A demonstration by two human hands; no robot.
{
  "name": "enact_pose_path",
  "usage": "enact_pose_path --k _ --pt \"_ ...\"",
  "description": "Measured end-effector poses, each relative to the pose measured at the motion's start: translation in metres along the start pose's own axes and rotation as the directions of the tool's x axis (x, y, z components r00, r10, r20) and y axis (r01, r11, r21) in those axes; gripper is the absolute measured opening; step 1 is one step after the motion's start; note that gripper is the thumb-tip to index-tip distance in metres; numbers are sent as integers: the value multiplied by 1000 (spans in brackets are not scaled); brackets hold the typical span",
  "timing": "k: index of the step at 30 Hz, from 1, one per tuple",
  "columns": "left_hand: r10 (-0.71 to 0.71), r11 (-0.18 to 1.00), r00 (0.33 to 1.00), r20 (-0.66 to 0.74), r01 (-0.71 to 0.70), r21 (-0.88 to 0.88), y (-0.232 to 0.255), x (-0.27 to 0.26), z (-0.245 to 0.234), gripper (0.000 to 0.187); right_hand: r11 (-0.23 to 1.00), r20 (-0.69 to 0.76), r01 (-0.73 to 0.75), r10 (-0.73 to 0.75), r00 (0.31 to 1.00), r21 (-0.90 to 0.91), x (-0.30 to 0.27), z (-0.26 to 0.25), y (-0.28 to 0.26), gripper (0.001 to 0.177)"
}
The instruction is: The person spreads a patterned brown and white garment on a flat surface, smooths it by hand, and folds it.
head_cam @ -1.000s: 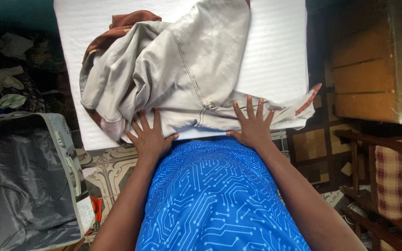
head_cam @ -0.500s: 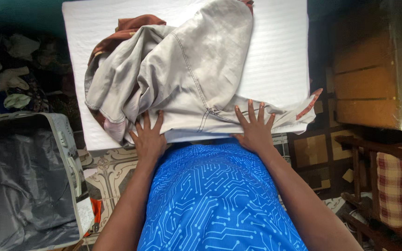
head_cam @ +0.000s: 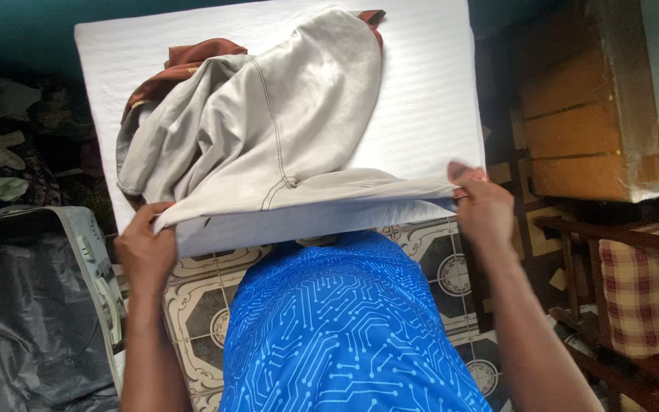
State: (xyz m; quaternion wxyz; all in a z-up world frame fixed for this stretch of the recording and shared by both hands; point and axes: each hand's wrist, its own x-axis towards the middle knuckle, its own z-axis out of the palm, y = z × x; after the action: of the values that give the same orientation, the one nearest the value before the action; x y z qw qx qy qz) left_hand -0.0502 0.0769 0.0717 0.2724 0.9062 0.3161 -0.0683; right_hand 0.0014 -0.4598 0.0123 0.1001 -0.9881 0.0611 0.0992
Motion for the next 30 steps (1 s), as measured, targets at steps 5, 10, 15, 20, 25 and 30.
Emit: enact_pose_path --k 5,10,15,20,25,30 --pt "-90 995 995 40 91 -34 11 -13 -56 24 819 482 -502 333 810 279 0 -96 -4 25" --pt "70 991 984 166 -49 -123 -13 -12 -115 31 819 491 -458 257 832 347 4 -161 13 24" --pt "-23 998 963 269 37 -48 -12 57 -147 23 864 555 -398 176 813 308 56 -183 4 25" --pt "535 820 829 -165 -462 338 42 139 -72 58 950 70 -100 83 994 295 119 -122 -21 53" --pt "743 662 621 -249 -628 409 76 91 43 48 888 -380 414 -319 868 201 125 -6 -56 46" --pt "726 677 686 45 -725 126 89 11 106 56 840 -160 489 -463 872 234 59 79 -127 59"
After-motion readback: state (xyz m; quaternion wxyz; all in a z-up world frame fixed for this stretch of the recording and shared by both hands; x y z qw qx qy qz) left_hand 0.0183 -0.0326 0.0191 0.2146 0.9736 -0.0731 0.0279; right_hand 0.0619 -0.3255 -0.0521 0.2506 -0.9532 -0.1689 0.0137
